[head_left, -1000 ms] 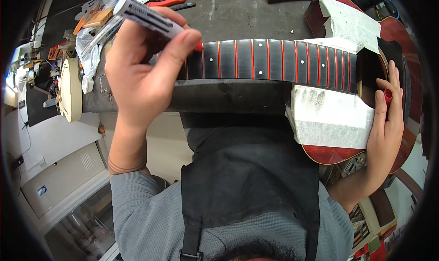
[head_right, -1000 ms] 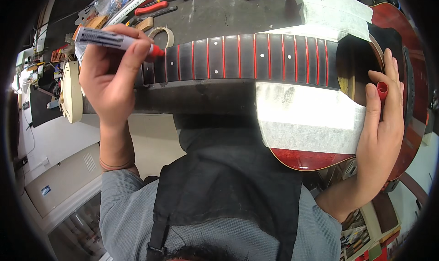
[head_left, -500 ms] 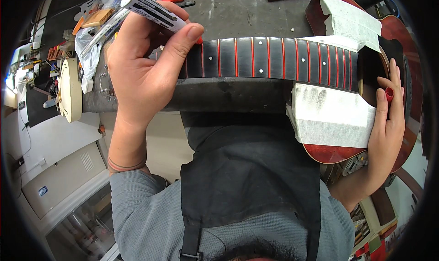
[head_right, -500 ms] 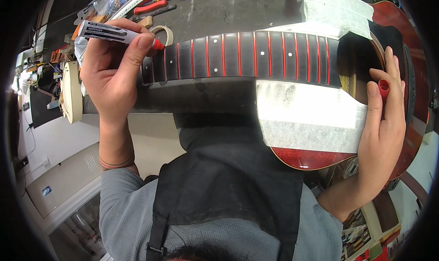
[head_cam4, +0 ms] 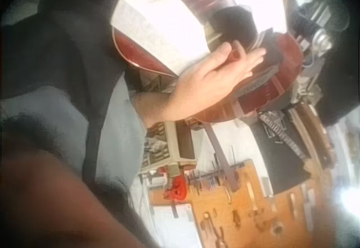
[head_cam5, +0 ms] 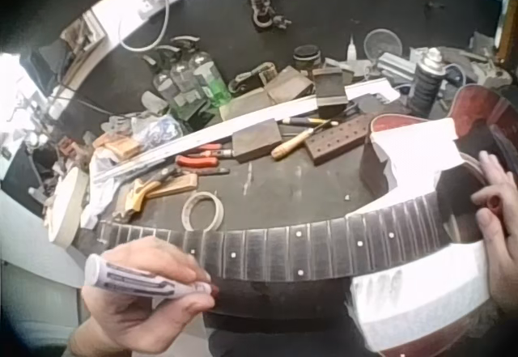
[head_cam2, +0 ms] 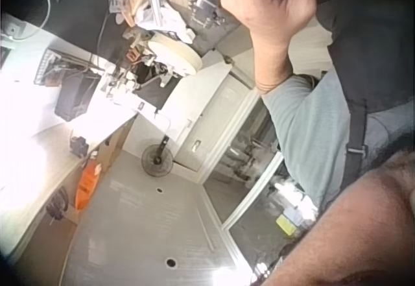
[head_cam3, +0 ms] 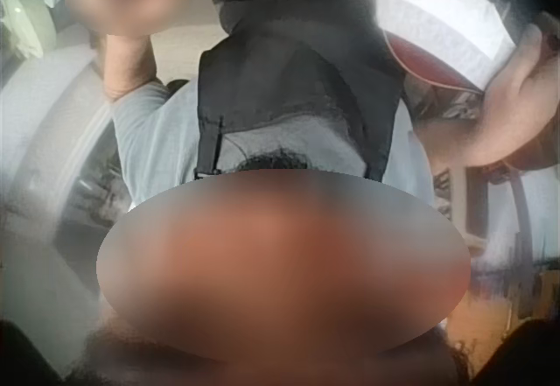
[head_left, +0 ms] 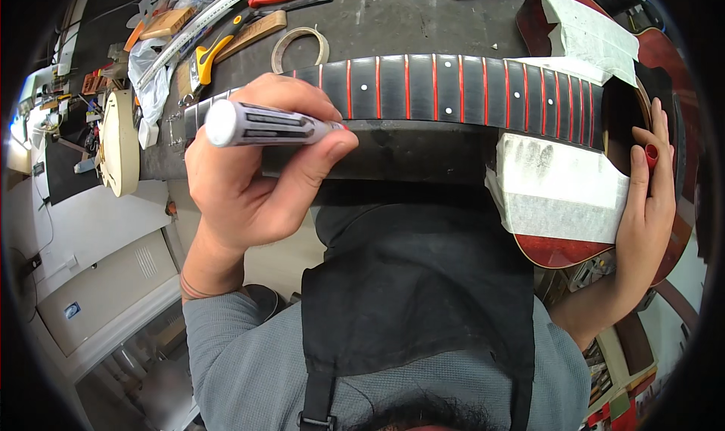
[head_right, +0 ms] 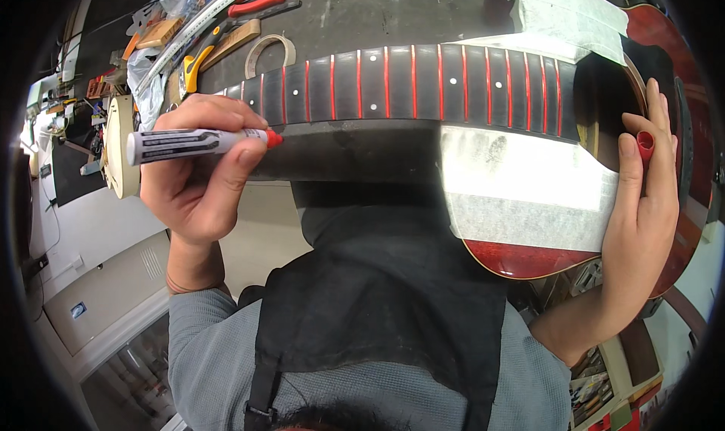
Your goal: The person sands the fretboard of a red acoustic guitar using a sanding block, moving back and forth along the frets. They then use a brush to sweep away dust from the fretboard. Finally, the person uses a red marker to draw lines along the fretboard edges.
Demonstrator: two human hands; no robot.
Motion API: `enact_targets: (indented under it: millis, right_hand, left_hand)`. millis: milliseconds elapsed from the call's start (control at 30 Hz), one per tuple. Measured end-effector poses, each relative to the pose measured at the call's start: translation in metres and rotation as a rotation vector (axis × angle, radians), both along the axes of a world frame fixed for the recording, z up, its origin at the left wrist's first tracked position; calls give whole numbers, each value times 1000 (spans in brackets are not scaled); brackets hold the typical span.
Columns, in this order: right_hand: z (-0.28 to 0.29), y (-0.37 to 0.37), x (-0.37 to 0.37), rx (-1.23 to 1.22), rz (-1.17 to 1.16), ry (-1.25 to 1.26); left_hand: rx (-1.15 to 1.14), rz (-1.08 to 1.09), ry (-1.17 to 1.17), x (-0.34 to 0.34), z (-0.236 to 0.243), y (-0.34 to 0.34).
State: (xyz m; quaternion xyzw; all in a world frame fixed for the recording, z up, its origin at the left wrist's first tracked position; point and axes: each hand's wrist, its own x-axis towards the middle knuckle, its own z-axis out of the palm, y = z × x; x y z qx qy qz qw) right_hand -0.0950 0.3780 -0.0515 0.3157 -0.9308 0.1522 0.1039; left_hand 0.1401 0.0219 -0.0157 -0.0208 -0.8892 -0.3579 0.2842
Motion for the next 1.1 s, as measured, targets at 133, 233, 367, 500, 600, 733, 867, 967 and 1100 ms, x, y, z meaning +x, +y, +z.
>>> enact_targets:
  millis: [133, 233, 367, 500, 600, 733, 867, 967, 1100]
  right_hand:
    - [1, 1, 0, -16, 5, -15]
    - [1, 1, 0, -4, -2, -3]
    - [1, 0, 1, -16, -28, -40]
    - [2, 0, 2, -11, -22, -47]
    - [2, 1, 1, -5, -1, -25]
    - [1, 2, 0, 5, 1, -20]
    - [1, 3, -2, 9, 29, 6]
    - [1, 5, -3, 4, 17, -28]
    - [-2, 7, -5, 7, 12, -14]
  left_hand:
    - [119, 158, -70, -2, 9, -4]
    - [126, 200, -46, -13, 3, -22]
    - [105, 214, -18, -19, 0, -23]
    - [90, 217, -21, -21, -1, -23]
    - [89, 223, -33, -22, -1, -22]
    - [57, 213, -23, -23, -2, -22]
    - [39, 197, -25, -16, -1, -19]
    - [12, 201, -76, -3, 1, -12]
    - [-35, 118, -101, 13, -1, -7]
